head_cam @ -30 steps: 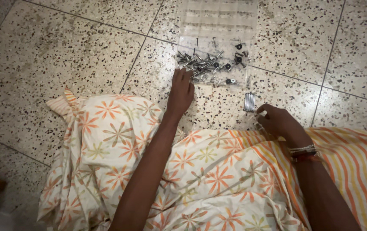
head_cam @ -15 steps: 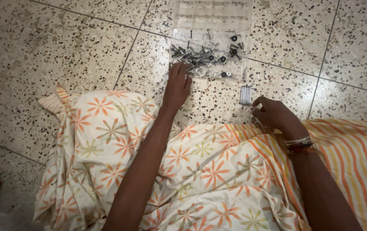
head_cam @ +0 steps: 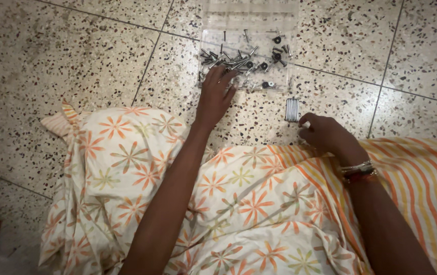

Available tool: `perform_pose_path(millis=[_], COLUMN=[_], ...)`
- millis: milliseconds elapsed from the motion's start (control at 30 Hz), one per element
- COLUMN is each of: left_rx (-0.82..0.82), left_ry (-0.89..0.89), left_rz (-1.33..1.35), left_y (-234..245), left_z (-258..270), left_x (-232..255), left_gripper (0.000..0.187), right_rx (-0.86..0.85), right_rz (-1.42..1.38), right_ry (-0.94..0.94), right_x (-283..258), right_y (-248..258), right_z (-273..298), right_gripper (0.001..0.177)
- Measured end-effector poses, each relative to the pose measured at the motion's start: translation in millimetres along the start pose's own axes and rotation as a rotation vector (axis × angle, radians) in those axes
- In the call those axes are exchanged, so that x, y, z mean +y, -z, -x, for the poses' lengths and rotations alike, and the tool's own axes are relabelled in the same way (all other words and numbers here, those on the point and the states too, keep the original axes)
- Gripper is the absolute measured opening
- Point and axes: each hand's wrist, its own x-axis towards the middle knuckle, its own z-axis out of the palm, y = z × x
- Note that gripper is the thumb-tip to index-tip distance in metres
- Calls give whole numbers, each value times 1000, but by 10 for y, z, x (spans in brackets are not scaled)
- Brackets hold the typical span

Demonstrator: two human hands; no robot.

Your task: The person sits on the floor and assembles small metal hardware components by hand. They pick up screws and black plastic pieces from a clear plastic bag and attach them to a metal strip, repeating the process for multiple units.

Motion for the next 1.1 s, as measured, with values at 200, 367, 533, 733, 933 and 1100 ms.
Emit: perform_pose_path(millis=[200,367,533,733,933,1100], left_rx=[34,41,36,58,84,174], left_ry=[-23,0,73,114,307,449], left_rz=[-34,15,51,70,221,314], left_y=[-36,19,50,84,156,98], left_z=[-89,-127,-140,-178,-228,-254], left_x=[12,65,108,126,105,-34], left_gripper=[24,21,19,28,37,36], right_rx=[-8,24,0,29,36,19], right_rz=[12,71,58,137,171,171], right_ry=[27,88,37,14,-11,18], right_x=[-44,1,45,141,245,342], right_y=[5,-3,35,120,204,185], right_z=[39,1,7,68,54,-9], right_gripper=[32,34,38,42,45,44])
